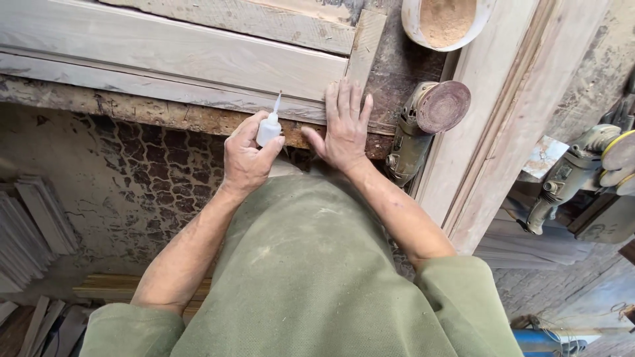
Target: Sanding wooden trim pieces with a power sander and applying adhesive or filler.
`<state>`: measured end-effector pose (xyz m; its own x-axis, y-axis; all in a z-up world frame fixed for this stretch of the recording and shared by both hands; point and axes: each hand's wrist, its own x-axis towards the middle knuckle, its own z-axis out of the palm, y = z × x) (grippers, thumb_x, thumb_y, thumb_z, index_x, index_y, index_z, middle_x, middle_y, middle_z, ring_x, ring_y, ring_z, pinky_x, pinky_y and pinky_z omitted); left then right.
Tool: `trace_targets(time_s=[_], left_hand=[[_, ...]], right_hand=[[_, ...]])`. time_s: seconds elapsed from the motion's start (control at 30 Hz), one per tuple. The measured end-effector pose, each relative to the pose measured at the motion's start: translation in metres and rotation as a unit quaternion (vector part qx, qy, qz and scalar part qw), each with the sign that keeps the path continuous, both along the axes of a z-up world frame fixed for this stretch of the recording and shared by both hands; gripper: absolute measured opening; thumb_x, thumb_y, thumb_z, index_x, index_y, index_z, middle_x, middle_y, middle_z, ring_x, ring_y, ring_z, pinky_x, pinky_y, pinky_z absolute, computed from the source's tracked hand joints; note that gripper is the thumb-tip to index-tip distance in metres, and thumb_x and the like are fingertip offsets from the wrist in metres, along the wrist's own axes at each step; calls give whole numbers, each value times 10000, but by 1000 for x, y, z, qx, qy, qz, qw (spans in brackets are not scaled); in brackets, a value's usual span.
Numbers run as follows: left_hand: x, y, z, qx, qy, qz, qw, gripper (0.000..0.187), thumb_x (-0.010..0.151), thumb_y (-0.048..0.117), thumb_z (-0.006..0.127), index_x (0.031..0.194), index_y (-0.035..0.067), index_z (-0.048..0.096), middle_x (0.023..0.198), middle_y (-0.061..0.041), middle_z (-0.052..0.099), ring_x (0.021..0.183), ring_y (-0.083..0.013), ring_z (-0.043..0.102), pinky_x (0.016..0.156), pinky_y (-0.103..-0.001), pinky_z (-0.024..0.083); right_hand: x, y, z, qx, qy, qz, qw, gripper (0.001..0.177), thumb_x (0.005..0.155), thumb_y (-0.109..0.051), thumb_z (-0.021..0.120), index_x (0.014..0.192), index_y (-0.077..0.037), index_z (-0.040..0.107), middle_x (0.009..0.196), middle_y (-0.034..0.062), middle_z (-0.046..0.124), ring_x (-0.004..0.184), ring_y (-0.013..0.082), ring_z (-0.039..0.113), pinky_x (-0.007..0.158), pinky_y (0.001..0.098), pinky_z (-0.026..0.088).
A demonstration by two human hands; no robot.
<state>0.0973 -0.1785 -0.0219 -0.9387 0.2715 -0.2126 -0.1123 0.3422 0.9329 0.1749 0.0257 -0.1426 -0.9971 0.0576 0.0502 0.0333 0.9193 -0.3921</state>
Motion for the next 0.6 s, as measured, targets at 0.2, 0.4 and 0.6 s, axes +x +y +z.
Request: trace_targets(time_s=[0.2,0.4,0.6], left_hand=[[-6,9,-2,6,-6,-13,1000,358,861,101,836,1176,-17,712,1112,-184,710,975,-252,684,747,-363,560],[-11,15,-13,-16,33,-50,998,336,858,123,850,1144,-2,725,1083,-183,718,980,-309,711,747,-395,559],[-22,29,-20,-52,116,-128,984,259,891,120,816,1067,-38,707,1080,-220,708,974,-422,702,771,-447,559]], right_hand=[[21,-29,16,-26,-27,-50,998,1083,898,-658,725,1613,16,270,1677,298,211,1546,528,145,1203,701,111],[3,-25,-11,-52,17,15,998,1025,946,-773,515,1606,-27,274,1680,258,203,1568,457,125,1240,668,96],[11,-7,-14,-26,31,0,999,1037,903,-729,687,1590,-33,340,1656,284,251,1552,459,194,1251,640,138]])
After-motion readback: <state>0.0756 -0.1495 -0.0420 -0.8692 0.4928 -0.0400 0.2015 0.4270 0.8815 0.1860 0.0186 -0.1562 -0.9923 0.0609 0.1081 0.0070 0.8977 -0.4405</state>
